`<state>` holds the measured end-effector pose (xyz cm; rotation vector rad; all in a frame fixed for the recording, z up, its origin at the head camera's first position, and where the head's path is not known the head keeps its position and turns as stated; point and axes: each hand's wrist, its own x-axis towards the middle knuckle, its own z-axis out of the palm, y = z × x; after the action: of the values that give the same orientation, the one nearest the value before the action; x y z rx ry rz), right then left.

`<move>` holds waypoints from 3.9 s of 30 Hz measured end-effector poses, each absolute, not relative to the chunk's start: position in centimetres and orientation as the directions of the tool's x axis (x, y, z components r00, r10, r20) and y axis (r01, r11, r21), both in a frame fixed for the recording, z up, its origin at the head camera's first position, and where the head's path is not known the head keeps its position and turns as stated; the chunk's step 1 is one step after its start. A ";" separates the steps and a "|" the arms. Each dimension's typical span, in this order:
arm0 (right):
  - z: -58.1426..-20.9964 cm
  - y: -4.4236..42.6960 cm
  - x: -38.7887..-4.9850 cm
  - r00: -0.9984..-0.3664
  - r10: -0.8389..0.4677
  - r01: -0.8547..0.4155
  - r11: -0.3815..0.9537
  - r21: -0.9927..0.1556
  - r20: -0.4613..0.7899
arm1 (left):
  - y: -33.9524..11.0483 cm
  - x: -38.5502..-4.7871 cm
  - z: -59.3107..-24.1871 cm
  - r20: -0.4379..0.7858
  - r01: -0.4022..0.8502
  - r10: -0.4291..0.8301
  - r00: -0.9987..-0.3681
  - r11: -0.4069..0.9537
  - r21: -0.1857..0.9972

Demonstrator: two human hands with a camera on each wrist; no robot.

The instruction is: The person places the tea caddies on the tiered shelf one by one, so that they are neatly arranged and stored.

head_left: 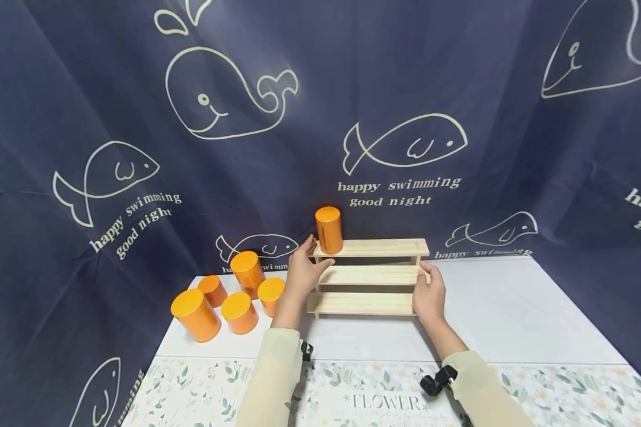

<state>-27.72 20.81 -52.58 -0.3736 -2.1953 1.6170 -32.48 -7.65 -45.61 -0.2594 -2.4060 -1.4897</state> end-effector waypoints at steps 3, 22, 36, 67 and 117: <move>-52.7 20.7 -27.5 -0.892 0.429 -0.010 0.299 -0.954 0.144 | -7.9 -31.8 -46.1 0.345 0.299 -0.009 -0.938 0.478 0.826; -53.1 21.0 -27.5 -0.885 0.438 -0.027 0.290 -0.957 0.158 | -11.0 -28.2 -46.2 0.327 0.192 -0.096 -0.940 0.644 0.740; -53.3 20.8 -27.6 -0.884 0.440 -0.023 0.292 -0.956 0.156 | -13.1 -26.2 -45.6 0.303 0.100 -0.144 -0.942 0.740 0.665; -53.0 20.8 -27.7 -0.893 0.418 -0.036 0.303 -0.952 0.167 | -16.0 -26.4 -47.1 0.078 -0.043 -0.115 -0.990 0.787 0.616; -53.1 20.7 -27.5 -0.885 0.435 -0.031 0.304 -0.952 0.168 | -15.5 -25.3 -44.6 0.258 0.114 -0.170 -0.951 0.583 0.804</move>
<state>-27.54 20.73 -53.09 -0.3607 -2.1827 1.6067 -25.33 -15.47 -44.59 0.0459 -2.5094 -1.3064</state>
